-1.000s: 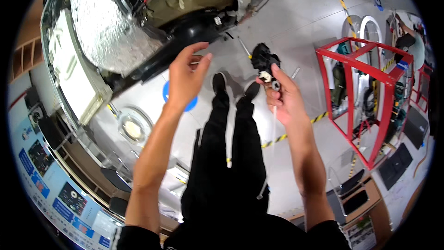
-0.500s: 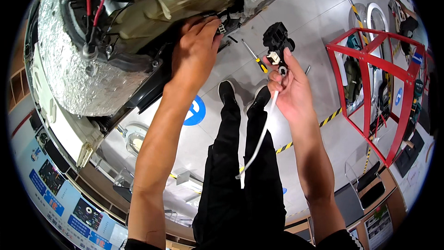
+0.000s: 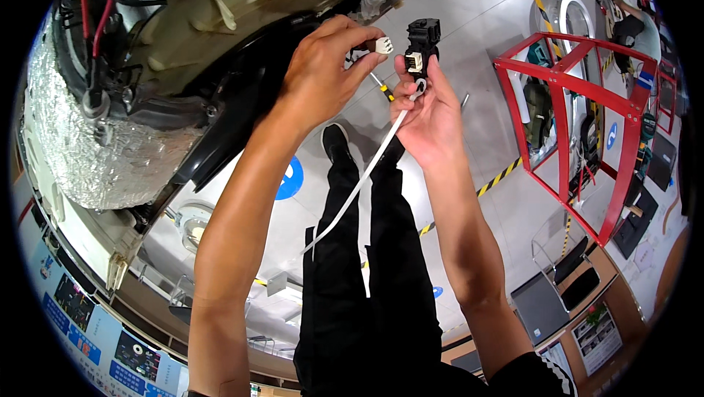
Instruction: The person uses a power driver to remove screws from the bottom of a washing machine, then sets the driver aside and manipulates a white electrical component by hand, attaching a cable to it.
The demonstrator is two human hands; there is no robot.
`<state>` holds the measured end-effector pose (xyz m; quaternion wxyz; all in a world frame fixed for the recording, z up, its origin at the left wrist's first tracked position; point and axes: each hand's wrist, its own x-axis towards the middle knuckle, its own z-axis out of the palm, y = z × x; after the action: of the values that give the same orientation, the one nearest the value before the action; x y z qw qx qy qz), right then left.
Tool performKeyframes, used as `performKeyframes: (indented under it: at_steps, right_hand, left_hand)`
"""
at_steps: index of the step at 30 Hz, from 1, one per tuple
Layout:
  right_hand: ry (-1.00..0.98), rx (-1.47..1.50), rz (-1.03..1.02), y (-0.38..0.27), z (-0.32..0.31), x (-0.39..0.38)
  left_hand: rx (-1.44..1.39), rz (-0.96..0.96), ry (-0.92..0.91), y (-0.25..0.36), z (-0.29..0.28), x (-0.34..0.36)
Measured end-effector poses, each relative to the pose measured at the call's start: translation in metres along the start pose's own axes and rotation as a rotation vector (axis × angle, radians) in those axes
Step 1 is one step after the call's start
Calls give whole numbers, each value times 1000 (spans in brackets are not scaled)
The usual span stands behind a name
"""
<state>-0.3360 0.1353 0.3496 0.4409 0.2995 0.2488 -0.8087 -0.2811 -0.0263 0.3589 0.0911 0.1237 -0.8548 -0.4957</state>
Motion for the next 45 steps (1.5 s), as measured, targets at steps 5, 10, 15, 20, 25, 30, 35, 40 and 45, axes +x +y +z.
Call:
performKeyframes:
  at_steps: [5, 10, 15, 20, 25, 30, 35, 40, 45]
  right_hand:
    - [14, 71, 90, -2, -8, 11]
    - [-29, 38, 69, -4, -13, 19]
    - [79, -77, -107, 0, -1, 18]
    - [42, -56, -105, 2, 3, 15]
    - [35, 0, -89, 3, -4, 19]
    - [68, 24, -82, 4, -8, 22]
    - [94, -84, -127, 2, -11, 19]
    - [34, -215, -214, -3, -14, 16]
    - [-6, -274, -251, -9, -15, 10]
  left_hand:
    - [-87, -10, 106, -1, 19, -1]
    - [-139, -148, 171, -3, 31, -7]
    - [-207, -295, 53, 5, 26, -10]
    - [-225, -127, 115, -11, 35, -16]
    - [-261, -125, 91, -16, 36, -16]
    - [-267, -143, 52, -16, 33, -14]
    - [-291, -188, 75, -16, 37, -17]
    - [-278, -170, 90, -16, 41, -20]
    - [-264, -149, 102, -16, 43, -21]
